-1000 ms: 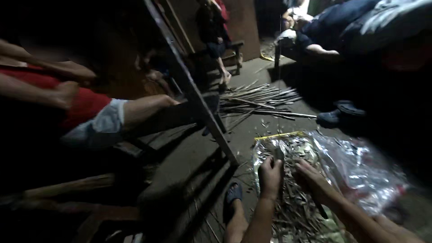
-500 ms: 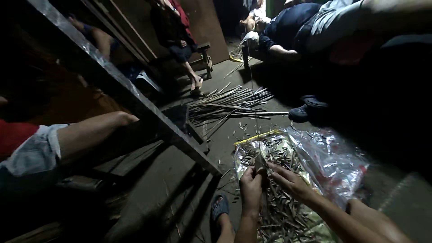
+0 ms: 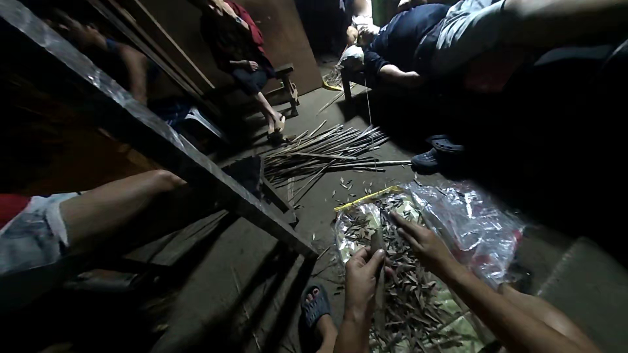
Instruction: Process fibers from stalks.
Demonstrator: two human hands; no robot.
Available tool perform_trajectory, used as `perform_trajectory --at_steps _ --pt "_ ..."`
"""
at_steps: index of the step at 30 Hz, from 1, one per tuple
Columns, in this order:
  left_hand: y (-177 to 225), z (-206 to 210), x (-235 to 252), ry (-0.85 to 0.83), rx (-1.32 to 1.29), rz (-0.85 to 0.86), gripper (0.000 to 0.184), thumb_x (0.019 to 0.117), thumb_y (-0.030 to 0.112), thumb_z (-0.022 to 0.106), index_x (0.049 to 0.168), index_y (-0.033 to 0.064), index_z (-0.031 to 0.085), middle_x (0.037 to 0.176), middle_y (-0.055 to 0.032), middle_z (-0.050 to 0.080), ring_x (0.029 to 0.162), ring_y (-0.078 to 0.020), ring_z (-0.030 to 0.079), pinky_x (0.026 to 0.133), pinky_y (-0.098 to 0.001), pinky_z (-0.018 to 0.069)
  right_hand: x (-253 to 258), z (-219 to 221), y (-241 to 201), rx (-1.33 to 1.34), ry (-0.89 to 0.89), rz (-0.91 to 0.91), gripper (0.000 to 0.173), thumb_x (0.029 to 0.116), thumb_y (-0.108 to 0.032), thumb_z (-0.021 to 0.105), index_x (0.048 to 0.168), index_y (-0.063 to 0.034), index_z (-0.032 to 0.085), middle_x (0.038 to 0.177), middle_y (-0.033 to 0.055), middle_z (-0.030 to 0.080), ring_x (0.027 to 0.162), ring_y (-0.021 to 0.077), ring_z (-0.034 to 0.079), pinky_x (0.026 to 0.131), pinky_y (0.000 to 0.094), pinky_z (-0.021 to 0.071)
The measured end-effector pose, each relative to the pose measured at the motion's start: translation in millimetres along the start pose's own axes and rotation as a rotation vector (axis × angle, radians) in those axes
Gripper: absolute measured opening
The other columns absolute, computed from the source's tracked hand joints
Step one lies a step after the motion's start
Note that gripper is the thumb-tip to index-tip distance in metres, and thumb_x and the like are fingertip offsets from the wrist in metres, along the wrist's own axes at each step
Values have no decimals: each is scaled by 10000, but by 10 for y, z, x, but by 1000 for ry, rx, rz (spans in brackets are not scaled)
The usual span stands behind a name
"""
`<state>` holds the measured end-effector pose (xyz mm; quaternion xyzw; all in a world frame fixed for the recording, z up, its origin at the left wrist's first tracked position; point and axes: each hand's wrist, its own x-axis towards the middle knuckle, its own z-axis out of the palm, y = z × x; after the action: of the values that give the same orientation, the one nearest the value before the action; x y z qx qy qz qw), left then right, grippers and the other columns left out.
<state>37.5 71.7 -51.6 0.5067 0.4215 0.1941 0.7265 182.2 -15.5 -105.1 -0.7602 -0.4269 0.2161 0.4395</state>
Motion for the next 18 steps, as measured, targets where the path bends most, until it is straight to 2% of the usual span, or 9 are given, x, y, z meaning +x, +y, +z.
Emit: perform_trajectory --at_steps 1,4,5,7,9,11,14,17,18 --pt "0 -1 6 15 28 17 96 1025 -8 550 989 -61 621 702 -65 668 534 -95 641 522 -219 562 14 -31 3 44 -8 38 472 1101 -236 394 1557 -118 438 1403 181 612 1238 352 621 1058 555 446" --pt "-54 -57 70 96 291 185 111 1007 38 608 992 -37 689 734 -48 681 572 -77 647 555 -235 569 -52 -15 -100 206 -102 60 521 1094 -230 398 1585 -61 355 1349 222 616 1067 273 644 969 454 484" --pt "-98 -70 87 141 436 272 131 998 62 622 1015 -17 725 785 -57 701 623 -87 659 604 -261 573 -105 10 -160 270 -165 66 539 1093 -229 396 1592 -41 322 1438 222 555 1106 240 634 982 409 483" --pt "-144 -35 69 212 725 439 187 981 41 617 1083 -41 750 952 -159 740 802 -218 718 765 -388 591 -219 60 -305 395 -269 94 564 1091 -226 394 1601 -20 270 1584 197 398 1207 187 587 1013 340 460" --pt "-174 52 40 273 931 581 152 919 -35 629 986 -92 752 1003 -239 740 902 -352 737 840 -488 580 -274 100 -391 466 -298 122 584 1089 -229 399 1609 -16 239 1585 192 390 1160 147 586 980 308 460" --pt "-251 97 68 332 1055 737 92 847 -89 650 852 -95 742 932 -242 742 854 -374 747 772 -488 600 -288 112 -402 499 -285 138 572 1090 -225 382 1601 -4 248 1541 198 438 1085 104 590 937 274 466" --pt "-313 108 98 365 1165 860 62 808 -92 670 807 -80 731 827 -222 727 765 -353 745 674 -451 604 -292 127 -390 509 -242 171 529 1097 -223 376 1562 25 328 1456 193 513 948 56 567 854 228 456" --pt "-311 115 121 386 1220 896 50 787 -79 683 739 -76 697 722 -208 677 683 -346 719 598 -441 580 -270 144 -338 450 -223 149 511 1104 -237 380 1518 64 388 1372 214 568 979 101 587 891 260 468" --pt "-309 119 123 391 1230 899 54 782 -77 684 730 -73 692 706 -204 667 667 -343 713 585 -438 574 -263 146 -313 415 -223 134 512 1103 -251 384 1512 57 409 1387 219 572 1070 140 603 955 296 466"
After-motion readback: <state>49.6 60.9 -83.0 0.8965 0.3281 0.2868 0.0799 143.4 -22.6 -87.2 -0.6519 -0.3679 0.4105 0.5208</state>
